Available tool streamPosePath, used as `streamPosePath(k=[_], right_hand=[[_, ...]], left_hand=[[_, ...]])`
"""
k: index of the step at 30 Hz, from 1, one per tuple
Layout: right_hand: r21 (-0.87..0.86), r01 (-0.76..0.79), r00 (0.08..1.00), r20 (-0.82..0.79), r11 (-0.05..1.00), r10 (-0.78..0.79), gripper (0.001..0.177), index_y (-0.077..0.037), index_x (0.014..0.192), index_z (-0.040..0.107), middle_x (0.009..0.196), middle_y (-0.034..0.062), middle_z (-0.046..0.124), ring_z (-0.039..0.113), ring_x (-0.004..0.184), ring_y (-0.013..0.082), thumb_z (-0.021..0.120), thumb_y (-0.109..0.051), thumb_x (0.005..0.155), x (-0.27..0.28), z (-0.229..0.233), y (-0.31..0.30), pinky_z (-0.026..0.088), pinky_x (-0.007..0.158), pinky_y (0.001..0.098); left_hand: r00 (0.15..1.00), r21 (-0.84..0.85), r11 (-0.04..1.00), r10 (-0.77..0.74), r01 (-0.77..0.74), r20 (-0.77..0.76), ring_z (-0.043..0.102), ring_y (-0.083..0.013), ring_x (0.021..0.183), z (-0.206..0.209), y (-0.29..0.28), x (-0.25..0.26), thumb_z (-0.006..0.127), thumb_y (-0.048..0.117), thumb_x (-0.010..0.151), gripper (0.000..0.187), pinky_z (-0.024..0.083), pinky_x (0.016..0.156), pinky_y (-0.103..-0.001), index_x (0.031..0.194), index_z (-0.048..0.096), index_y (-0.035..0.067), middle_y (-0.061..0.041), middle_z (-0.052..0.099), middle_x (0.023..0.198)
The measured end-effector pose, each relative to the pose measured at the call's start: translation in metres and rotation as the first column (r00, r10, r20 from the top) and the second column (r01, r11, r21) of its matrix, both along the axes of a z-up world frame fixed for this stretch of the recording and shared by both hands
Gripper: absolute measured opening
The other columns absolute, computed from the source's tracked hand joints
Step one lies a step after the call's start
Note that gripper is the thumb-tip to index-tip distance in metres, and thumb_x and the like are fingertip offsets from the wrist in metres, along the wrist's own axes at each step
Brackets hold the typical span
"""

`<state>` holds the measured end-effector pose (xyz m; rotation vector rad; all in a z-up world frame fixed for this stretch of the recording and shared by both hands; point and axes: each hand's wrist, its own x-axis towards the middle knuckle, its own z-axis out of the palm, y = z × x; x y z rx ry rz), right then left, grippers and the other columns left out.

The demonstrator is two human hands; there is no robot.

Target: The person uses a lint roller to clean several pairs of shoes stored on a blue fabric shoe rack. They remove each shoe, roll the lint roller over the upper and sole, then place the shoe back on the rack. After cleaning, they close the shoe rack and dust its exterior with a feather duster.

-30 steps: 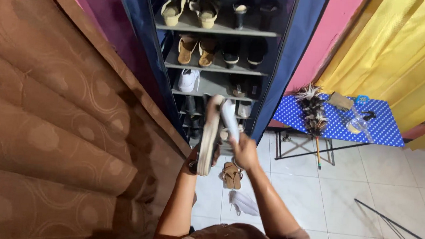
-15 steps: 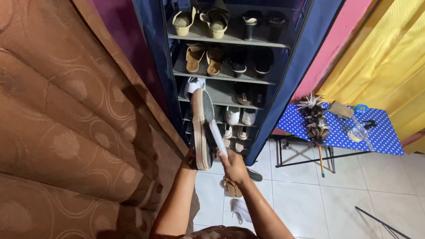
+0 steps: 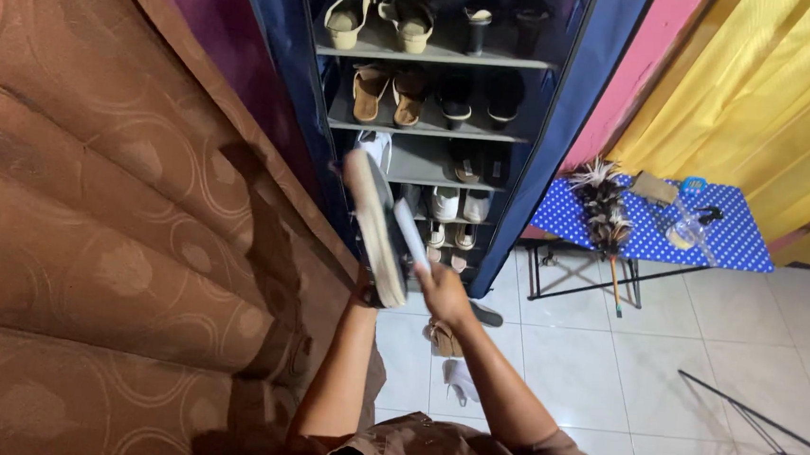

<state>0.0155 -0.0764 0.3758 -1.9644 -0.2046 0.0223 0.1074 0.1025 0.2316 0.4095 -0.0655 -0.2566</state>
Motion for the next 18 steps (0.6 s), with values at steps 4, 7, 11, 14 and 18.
streamPosePath(k=[4,7,11,14,18], right_hand=[[0.081,0.038,0.991,-0.134,0.996,-0.027,0.047,-0.006,0.085,0.059,0.06,0.0027,0.052,0.049,0.054,0.0128,0.046,-0.047,0.104,-0.008,0.022,-0.003,0.044,0.054,0.034],[0.091,-0.097,0.97,-0.215,0.991,0.115,0.055,-0.002,0.077,0.058,0.063,0.0004,0.053,0.046,0.058,0.0116,0.051,-0.049,0.105,-0.024,-0.022,-0.016,0.043,0.053,0.034],[0.149,-0.084,0.966,-0.23,0.985,0.117,0.051,-0.006,0.077,0.054,0.063,-0.0014,0.05,0.044,0.057,0.0101,0.05,-0.049,0.105,-0.007,-0.025,-0.019,0.04,0.051,0.0308],[0.191,0.049,0.979,-0.205,0.98,-0.009,0.05,-0.007,0.075,0.054,0.061,-0.0021,0.049,0.043,0.054,0.0096,0.048,-0.048,0.105,0.007,0.006,-0.018,0.039,0.049,0.0294],[0.528,-0.04,0.964,-0.203,0.848,0.172,0.04,-0.009,0.084,0.055,0.064,-0.0046,0.044,0.038,0.054,0.0089,0.051,-0.041,0.106,-0.001,-0.032,-0.025,0.033,0.048,0.0295]], left_hand=[[0.991,0.101,0.986,0.132,-0.134,0.03,0.069,-0.0277,0.078,0.006,0.004,0.0,0.047,0.051,0.11,0.051,0.058,0.062,-0.041,0.133,0.063,0.008,-0.014,0.073,0.102],[0.998,0.08,0.995,0.05,-0.054,0.047,0.071,-0.0271,0.065,0.012,0.024,0.014,0.047,0.053,0.104,0.052,0.058,0.052,-0.039,0.127,0.061,0.009,-0.014,0.073,0.091],[0.996,-0.155,0.984,-0.081,0.084,0.026,0.066,-0.0207,0.077,0.005,0.011,0.017,0.042,0.046,0.105,0.044,0.056,0.066,-0.034,0.125,0.056,0.008,-0.009,0.067,0.1],[0.992,-0.062,0.991,-0.118,0.121,0.055,0.069,-0.0245,0.072,-0.014,-0.014,0.001,0.047,0.047,0.112,0.044,0.058,0.061,-0.037,0.121,0.061,0.006,-0.012,0.07,0.094],[0.941,-0.168,0.928,-0.313,0.332,0.127,0.069,-0.0236,0.068,-0.023,-0.012,0.01,0.05,0.047,0.106,0.046,0.058,0.057,-0.037,0.118,0.067,0.006,-0.009,0.071,0.089]])
